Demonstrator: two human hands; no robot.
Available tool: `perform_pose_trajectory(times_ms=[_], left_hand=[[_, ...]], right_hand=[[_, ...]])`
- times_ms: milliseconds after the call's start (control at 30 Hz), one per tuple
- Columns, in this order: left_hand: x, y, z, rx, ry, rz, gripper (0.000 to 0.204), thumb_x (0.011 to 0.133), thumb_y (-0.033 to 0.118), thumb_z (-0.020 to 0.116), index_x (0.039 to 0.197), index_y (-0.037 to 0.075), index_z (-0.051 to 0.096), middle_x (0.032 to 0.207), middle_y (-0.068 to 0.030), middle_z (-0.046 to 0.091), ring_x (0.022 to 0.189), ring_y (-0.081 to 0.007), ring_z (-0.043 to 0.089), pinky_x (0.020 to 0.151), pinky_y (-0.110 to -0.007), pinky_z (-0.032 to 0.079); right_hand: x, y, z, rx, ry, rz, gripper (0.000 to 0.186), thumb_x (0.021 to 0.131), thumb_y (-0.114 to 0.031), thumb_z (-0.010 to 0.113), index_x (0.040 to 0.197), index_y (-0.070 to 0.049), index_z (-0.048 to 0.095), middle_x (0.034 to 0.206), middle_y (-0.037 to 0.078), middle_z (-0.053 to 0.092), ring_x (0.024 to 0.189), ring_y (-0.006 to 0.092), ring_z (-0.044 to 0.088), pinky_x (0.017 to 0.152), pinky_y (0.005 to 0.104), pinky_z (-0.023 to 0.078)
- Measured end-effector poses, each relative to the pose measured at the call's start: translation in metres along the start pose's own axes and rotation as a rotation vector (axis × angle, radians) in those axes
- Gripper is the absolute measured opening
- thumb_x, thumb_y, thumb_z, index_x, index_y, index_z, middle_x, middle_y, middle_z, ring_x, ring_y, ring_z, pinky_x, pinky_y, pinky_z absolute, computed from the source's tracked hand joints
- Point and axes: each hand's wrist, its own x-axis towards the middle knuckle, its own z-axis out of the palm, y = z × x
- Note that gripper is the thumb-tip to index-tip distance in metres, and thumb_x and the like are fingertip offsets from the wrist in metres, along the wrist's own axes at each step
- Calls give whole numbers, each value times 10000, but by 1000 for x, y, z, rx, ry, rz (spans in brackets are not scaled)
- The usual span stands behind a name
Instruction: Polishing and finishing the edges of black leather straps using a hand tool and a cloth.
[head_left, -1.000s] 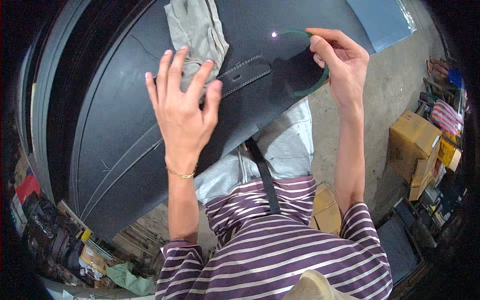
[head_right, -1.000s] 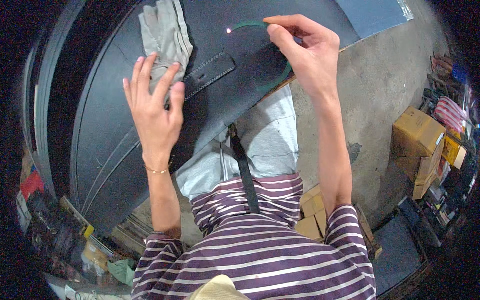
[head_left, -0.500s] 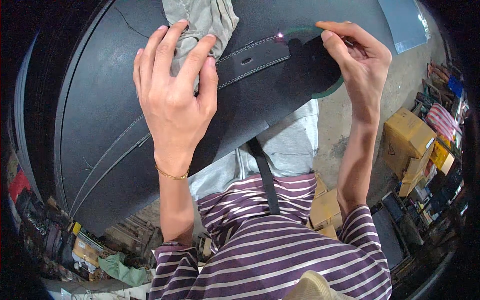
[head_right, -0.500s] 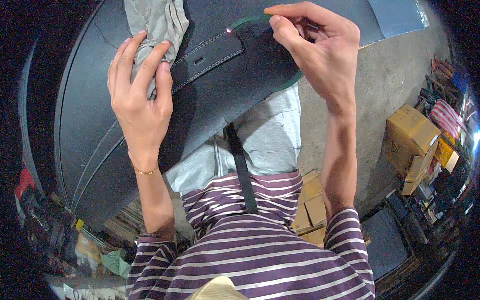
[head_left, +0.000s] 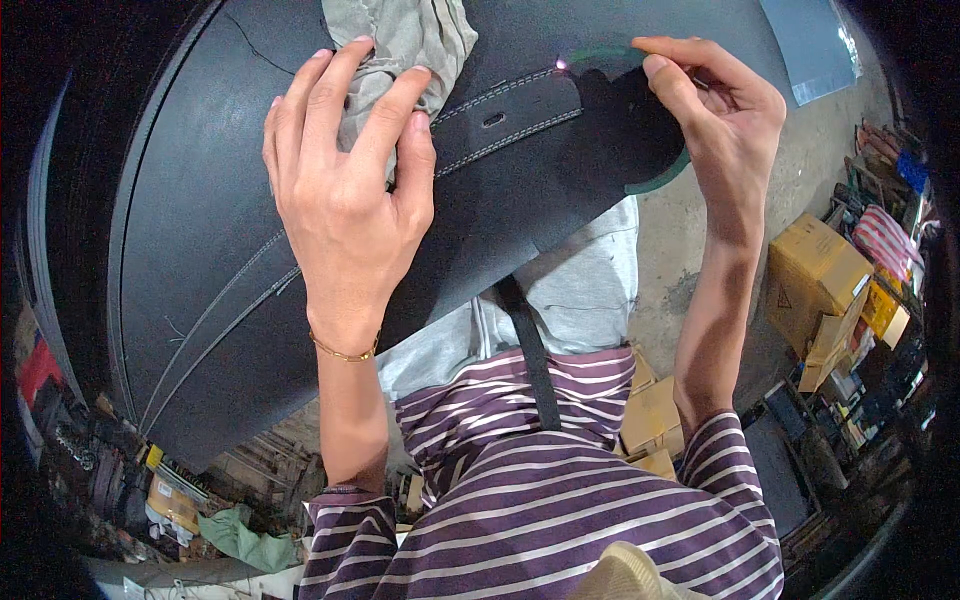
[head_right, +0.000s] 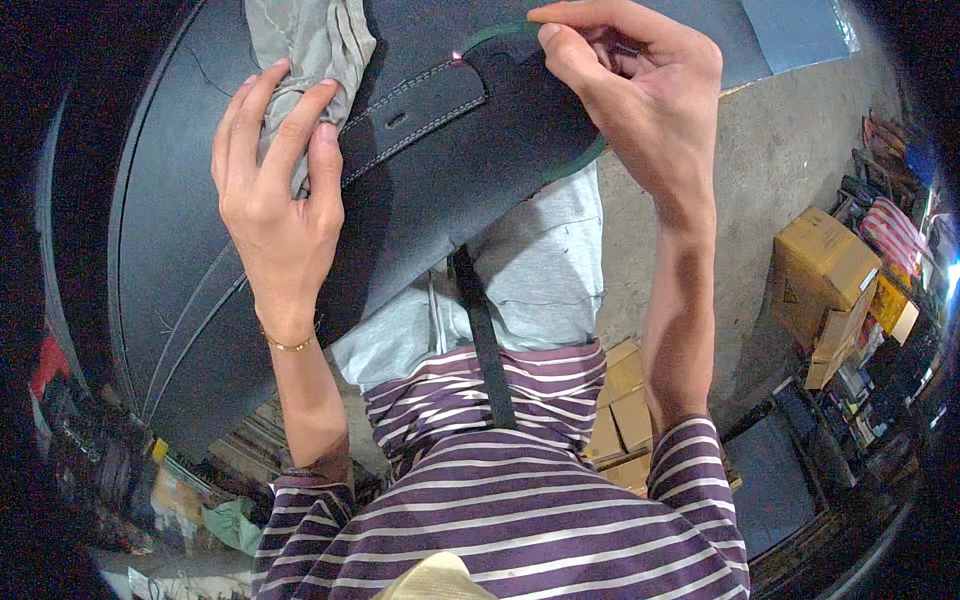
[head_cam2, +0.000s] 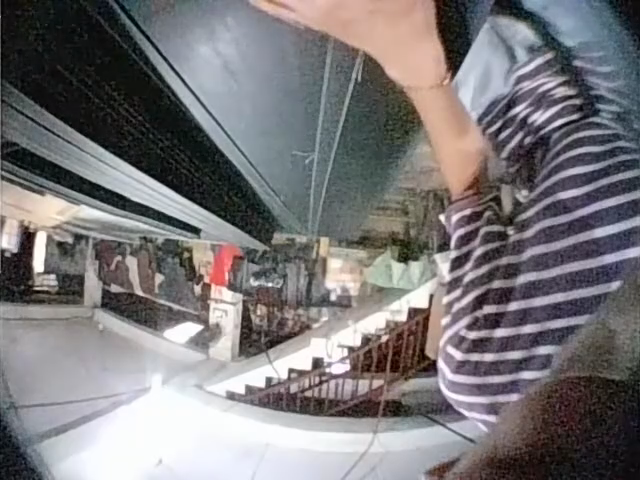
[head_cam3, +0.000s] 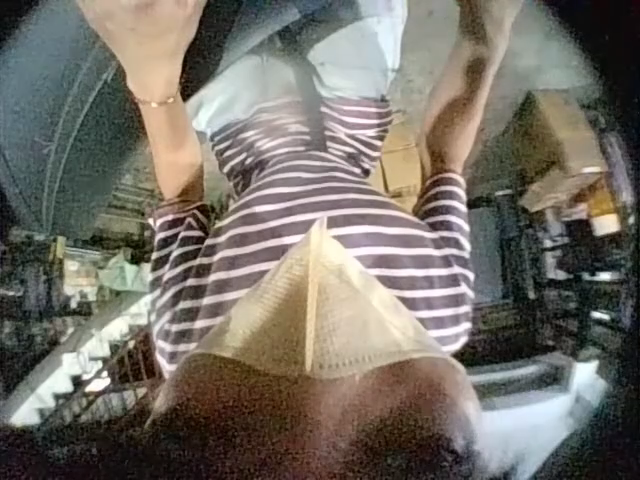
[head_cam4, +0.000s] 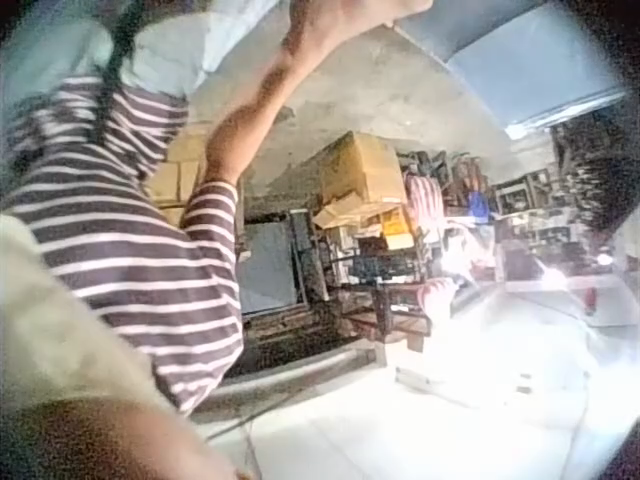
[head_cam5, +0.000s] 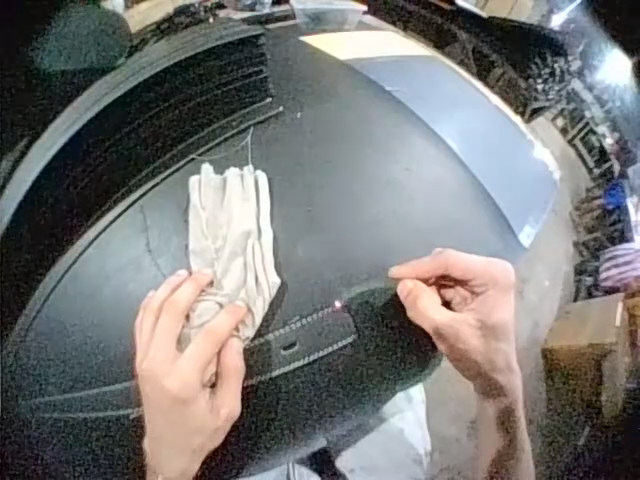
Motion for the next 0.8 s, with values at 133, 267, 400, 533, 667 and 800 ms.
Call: perform_pose_trajectory(times_ms=[133,267,400,533,667,800], left_hand=[[0,-2,1,2,13,14,246,846,101,624,1076,124,707,1257,-105,601,1192,-325,530,1014,-426,397],[0,-2,1,3,7,13,242,848,104,623,1074,127,708,1257,-103,600,1192,-322,531,1014,-423,399],[0,-2,1,4,9,8,240,848,104,623,1071,131,709,1260,-100,598,1194,-319,531,1013,-422,399],[0,-3,2,3,13,12,238,850,106,623,1070,134,709,1259,-99,597,1197,-314,529,1009,-421,403],[0,0,1,2,13,4,239,851,109,624,1074,133,708,1257,-99,597,1197,-314,529,1006,-422,405],[-1,0,1,-8,12,-2,238,852,109,623,1074,132,708,1258,-99,596,1196,-315,528,1008,-422,402]], right_hand=[[-1,0,-1,-32,-34,28,135,868,-38,677,987,-24,739,775,-58,613,699,5,488,626,139,361],[2,2,0,-11,26,58,139,865,-41,684,992,-30,741,776,-67,607,687,-5,477,600,133,349],[2,0,0,3,0,61,140,861,-63,692,987,-25,741,779,-65,611,689,-3,480,607,140,350],[2,0,-2,-31,-34,108,147,865,-78,690,992,-21,739,780,-58,618,703,2,494,631,144,363],[2,0,-1,-32,8,53,142,871,-57,685,999,-22,738,778,-72,602,682,-11,460,595,137,331],[1,-2,0,9,-6,54,148,865,-58,683,998,-22,738,786,-65,609,686,-4,469,603,142,340]])
